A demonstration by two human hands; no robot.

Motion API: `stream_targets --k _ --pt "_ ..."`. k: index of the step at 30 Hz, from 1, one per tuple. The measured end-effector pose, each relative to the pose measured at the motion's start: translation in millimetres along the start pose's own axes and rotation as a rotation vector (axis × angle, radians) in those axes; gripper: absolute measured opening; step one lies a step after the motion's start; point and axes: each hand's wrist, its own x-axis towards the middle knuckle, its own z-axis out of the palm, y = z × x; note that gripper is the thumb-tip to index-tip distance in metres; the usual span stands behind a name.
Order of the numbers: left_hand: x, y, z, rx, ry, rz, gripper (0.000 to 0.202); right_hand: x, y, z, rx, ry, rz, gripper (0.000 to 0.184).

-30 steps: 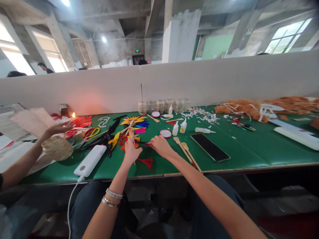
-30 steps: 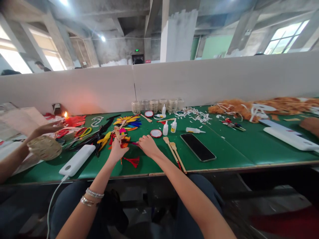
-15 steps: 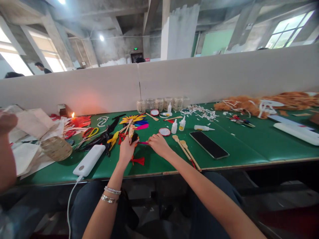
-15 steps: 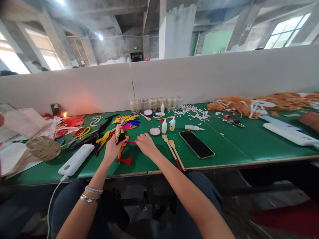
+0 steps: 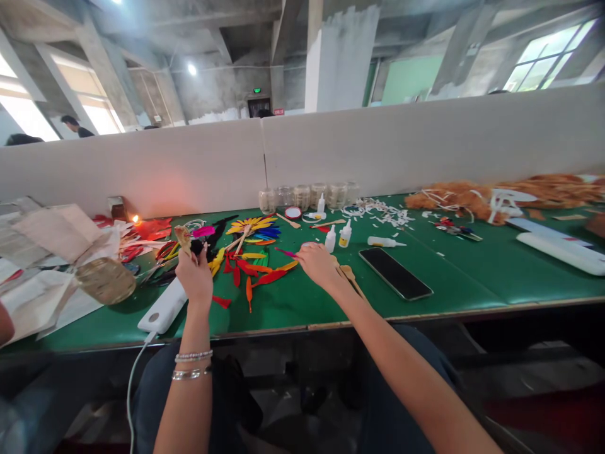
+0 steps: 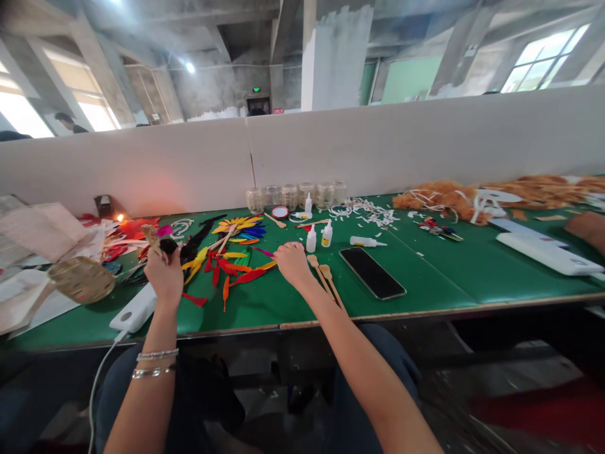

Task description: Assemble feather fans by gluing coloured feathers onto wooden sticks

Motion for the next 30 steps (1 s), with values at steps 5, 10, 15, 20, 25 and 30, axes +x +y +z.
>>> stream_targets --k 5,10,15,20,25,30 --pt "-2.2 -2.4 5.6 0.01 -0.248 -0.135 0.036 -0.3 6.7 -2.9 0.058 0.043 0.029 0.027" --pt "-5.8 10.9 -7.3 -0.039 -0.135 -0.114 0.039 -0.6 7.5 -4.6 0.25 0.101 0.069 0.031" --pt "-20.3 23.5 -2.1 -0.392 -0.354 -0.101 0.031 -2.3 4.3 -6.8 0.764 -0.036 0.106 0.047" --pt "-47.3 33.3 26.4 -0.801 -0.8 -0.181 0.047 -7.2 -9.9 -11.5 1.108 -0.26 0.01 0.046" --pt "-58.7 31.1 42.3 -0.862 -0.813 -0.209 0.052 -10.3 -25.0 -15.7 1.166 -0.339 -0.077 0.046" --pt "-49.4 27.1 36.8 -0.752 -0.68 -0.165 0.05 -7.2 -14.7 -13.2 1.16 -0.21 0.035 0.044"
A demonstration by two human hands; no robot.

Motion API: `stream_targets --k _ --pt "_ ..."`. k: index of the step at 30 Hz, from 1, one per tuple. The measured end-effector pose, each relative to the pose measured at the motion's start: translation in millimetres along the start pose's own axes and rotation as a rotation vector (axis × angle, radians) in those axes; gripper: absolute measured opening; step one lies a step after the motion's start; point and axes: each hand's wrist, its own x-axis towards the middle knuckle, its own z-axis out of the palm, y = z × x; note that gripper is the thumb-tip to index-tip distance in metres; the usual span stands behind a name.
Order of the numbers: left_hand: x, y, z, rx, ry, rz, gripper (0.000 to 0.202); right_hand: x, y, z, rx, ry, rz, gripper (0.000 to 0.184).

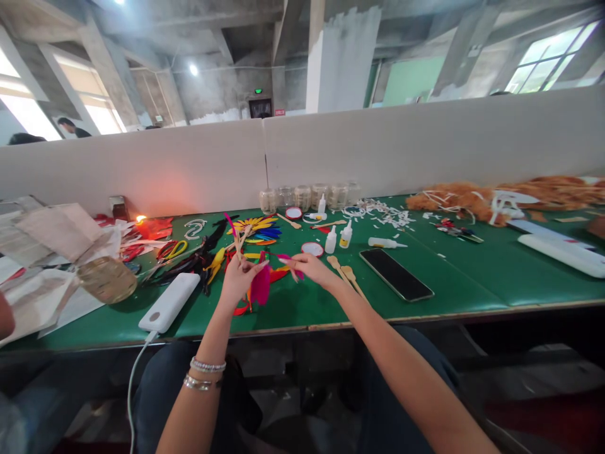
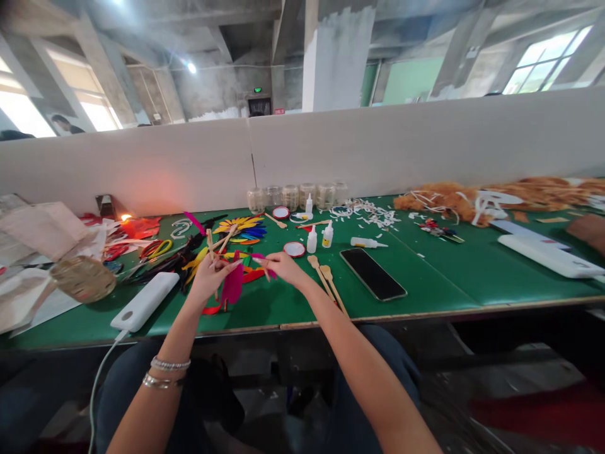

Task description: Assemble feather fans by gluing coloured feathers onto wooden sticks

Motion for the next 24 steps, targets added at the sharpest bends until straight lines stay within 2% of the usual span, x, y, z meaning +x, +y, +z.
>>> stream_targets --k 2,4,8,10,14,16,18,20,24 --pt "-0.2 2.9 -1.3 0.015 0.015 -0.012 0.05 0.6 4.6 -6.4 -0.124 0.075 0.053 0.042" --pt "-1.1 4.1 -0.7 0.022 0.008 -0.032 0.049 0.6 8.5 -12.1 -0.297 0.09 0.113 0.042" --pt "-1.5 1.8 -3.2 0.033 -0.038 -0.045 0.048 -0.4 14.7 -25.2 -0.588 0.194 0.229 0.048" --pt "-0.4 0.0 -7.3 0.023 -0.08 -0.062 0.049 -1.0 17.7 -31.9 -0.65 0.22 0.272 0.051" --pt "0.2 -0.9 -9.5 0.004 -0.106 -0.081 0.05 -1.8 18.2 -28.9 -0.499 0.07 0.202 0.057" --pt "-1.3 -0.9 -4.8 0.019 -0.085 -0.061 0.05 -1.7 13.4 -15.8 -0.346 0.005 0.116 0.059" --pt "-3.2 -1.8 1.7 0.02 -0.044 -0.035 0.05 -0.9 6.9 1.1 -0.158 -0.079 0.017 0.053" --pt "-4.3 -4.3 7.7 0.015 0.016 -0.002 0.049 0.6 1.9 17.2 -0.003 -0.138 0.0 0.047" --pt "-4.0 -11.2 13.1 -0.01 0.023 0.006 0.049 5.7 3.8 36.3 0.058 -0.107 -0.013 0.043"
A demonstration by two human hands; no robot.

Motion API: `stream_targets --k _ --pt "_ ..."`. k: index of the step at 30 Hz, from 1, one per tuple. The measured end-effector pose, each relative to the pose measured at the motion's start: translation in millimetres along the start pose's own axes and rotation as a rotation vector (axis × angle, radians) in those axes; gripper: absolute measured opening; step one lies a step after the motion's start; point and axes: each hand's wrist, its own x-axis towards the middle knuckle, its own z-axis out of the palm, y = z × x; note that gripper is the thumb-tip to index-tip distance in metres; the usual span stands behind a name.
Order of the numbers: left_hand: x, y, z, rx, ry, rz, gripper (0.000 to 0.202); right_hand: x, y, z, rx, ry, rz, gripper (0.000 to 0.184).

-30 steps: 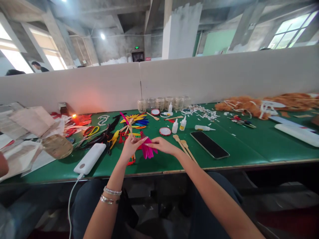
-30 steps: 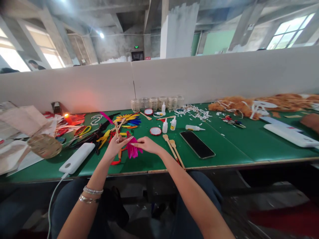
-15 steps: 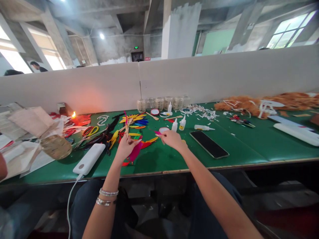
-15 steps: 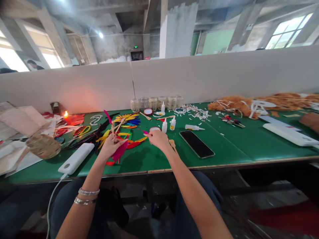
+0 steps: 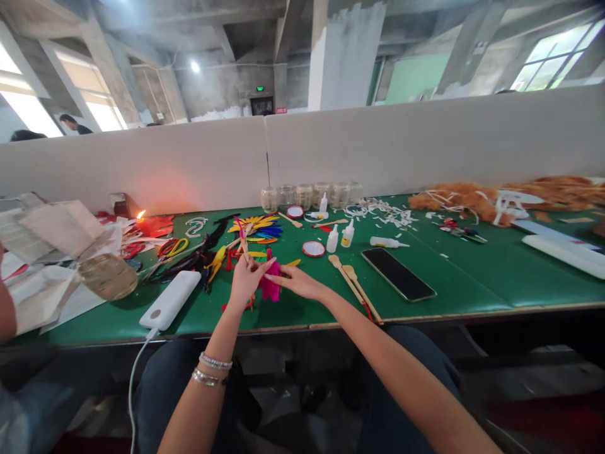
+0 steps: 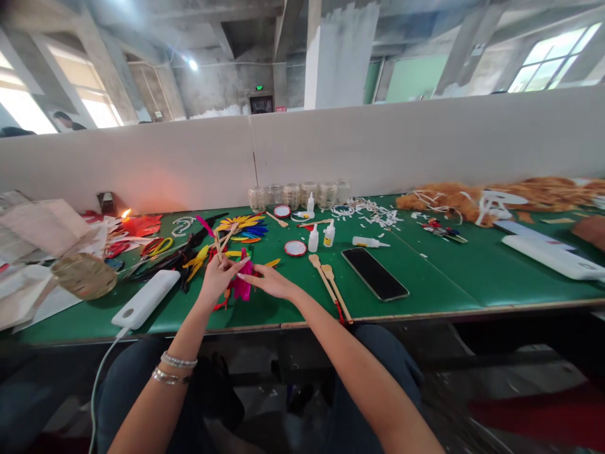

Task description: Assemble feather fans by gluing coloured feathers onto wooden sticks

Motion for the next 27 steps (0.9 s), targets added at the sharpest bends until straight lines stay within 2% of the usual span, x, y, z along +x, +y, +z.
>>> stream_targets --k 5,9,16,18,20,22,27 --pt "0.6 -0.1 -0.4 0.05 0.025 0.077 0.044 6.2 8.1 -1.8 -0.09 0.114 -0.048 0.044" --pt "0.4 2.0 -3.5 0.176 0.008 0.112 0.038 4.5 5.9 -16.3 -0.319 0.172 -0.079 0.036" --pt "2.4 6.3 -21.0 0.557 -0.012 0.13 0.027 -5.8 9.5 -49.3 -0.832 0.277 0.057 0.025" --pt "3.3 10.3 -28.1 0.693 0.021 0.128 0.027 -7.6 12.7 -55.5 -0.947 0.28 0.09 0.027" --pt "4.2 14.5 -34.3 0.755 0.06 0.103 0.029 -8.7 14.6 -58.6 -0.956 0.278 0.142 0.033" --pt "4.6 17.8 -37.7 0.725 0.065 0.063 0.031 -8.9 14.4 -58.3 -0.884 0.282 0.175 0.042" --pt "4.2 17.2 -31.3 0.598 -0.003 0.011 0.027 -6.0 11.2 -50.5 -0.672 0.27 0.11 0.044"
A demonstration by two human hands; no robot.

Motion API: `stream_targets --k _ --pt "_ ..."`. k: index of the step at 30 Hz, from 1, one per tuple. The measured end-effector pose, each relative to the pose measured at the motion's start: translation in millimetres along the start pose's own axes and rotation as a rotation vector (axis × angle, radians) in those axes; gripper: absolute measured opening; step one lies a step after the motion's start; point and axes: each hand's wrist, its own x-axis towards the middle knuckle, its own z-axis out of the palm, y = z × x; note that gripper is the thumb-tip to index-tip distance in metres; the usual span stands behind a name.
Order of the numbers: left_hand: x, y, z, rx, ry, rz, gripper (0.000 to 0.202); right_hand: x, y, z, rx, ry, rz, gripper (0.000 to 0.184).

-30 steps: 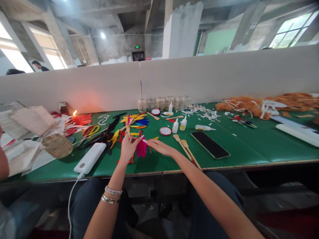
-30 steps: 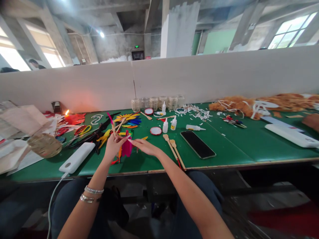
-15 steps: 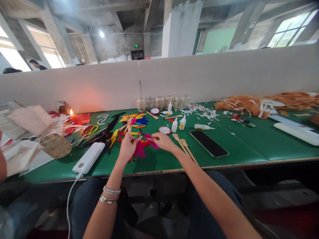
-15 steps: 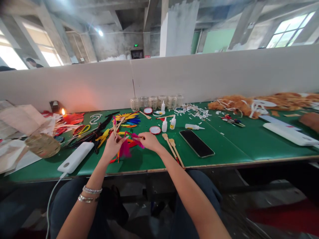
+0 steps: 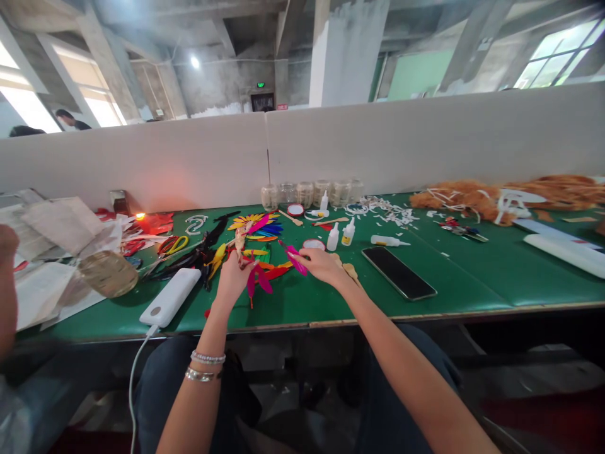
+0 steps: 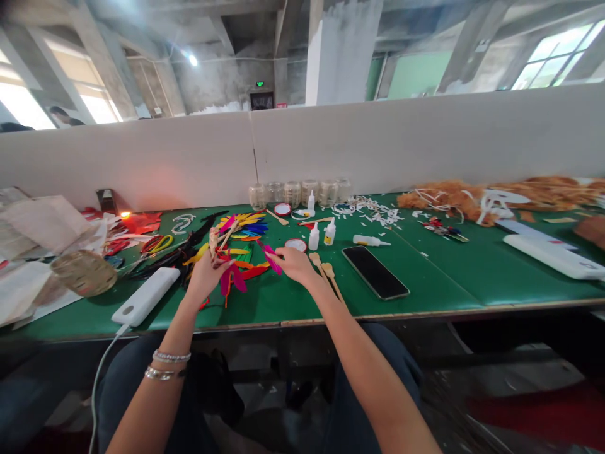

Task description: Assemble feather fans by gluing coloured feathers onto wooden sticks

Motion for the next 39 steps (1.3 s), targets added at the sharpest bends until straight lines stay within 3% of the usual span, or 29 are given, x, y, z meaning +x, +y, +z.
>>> stream_targets --k 4,7,13,15,18,20,23,28,35,39 --pt "1.7 -3.9 12.2 -0.132 -0.077 -0.029 0.022 2.5 -0.7 7.2 0.167 -0.046 -0.056 0.045" --pt "2.7 -8.7 16.8 -0.117 -0.1 -0.06 0.029 2.9 -1.8 12.5 0.278 -0.117 -0.054 0.046" --pt "0.9 -3.2 16.2 0.019 0.145 0.092 0.03 -0.5 -11.8 16.1 0.459 -0.118 -0.059 0.046" --pt "-0.3 -0.1 19.3 -0.13 0.089 0.047 0.029 -1.6 -15.3 16.8 0.53 -0.119 -0.086 0.046" --pt "-1.9 1.3 28.4 -0.48 -0.122 -0.007 0.035 -2.8 -20.5 20.3 0.606 -0.168 -0.132 0.045" --pt "-2.2 0.9 33.9 -0.599 -0.148 -0.018 0.043 -3.2 -24.0 23.7 0.619 -0.226 -0.159 0.044" --pt "-0.7 0.2 35.3 -0.59 -0.083 -0.016 0.053 -3.0 -26.9 26.5 0.607 -0.266 -0.156 0.043" --pt "2.5 -2.3 22.8 -0.505 0.02 0.056 0.046 -1.5 -17.2 14.0 0.554 -0.205 -0.108 0.037" --pt "4.8 -15.6 16.6 -0.339 0.051 0.083 0.036 -3.3 -0.7 -4.4 0.089 -0.152 0.098 0.032" --pt "6.2 -14.2 15.1 -0.408 0.069 0.065 0.042 -4.2 -0.6 -4.2 -0.071 -0.035 0.173 0.035"
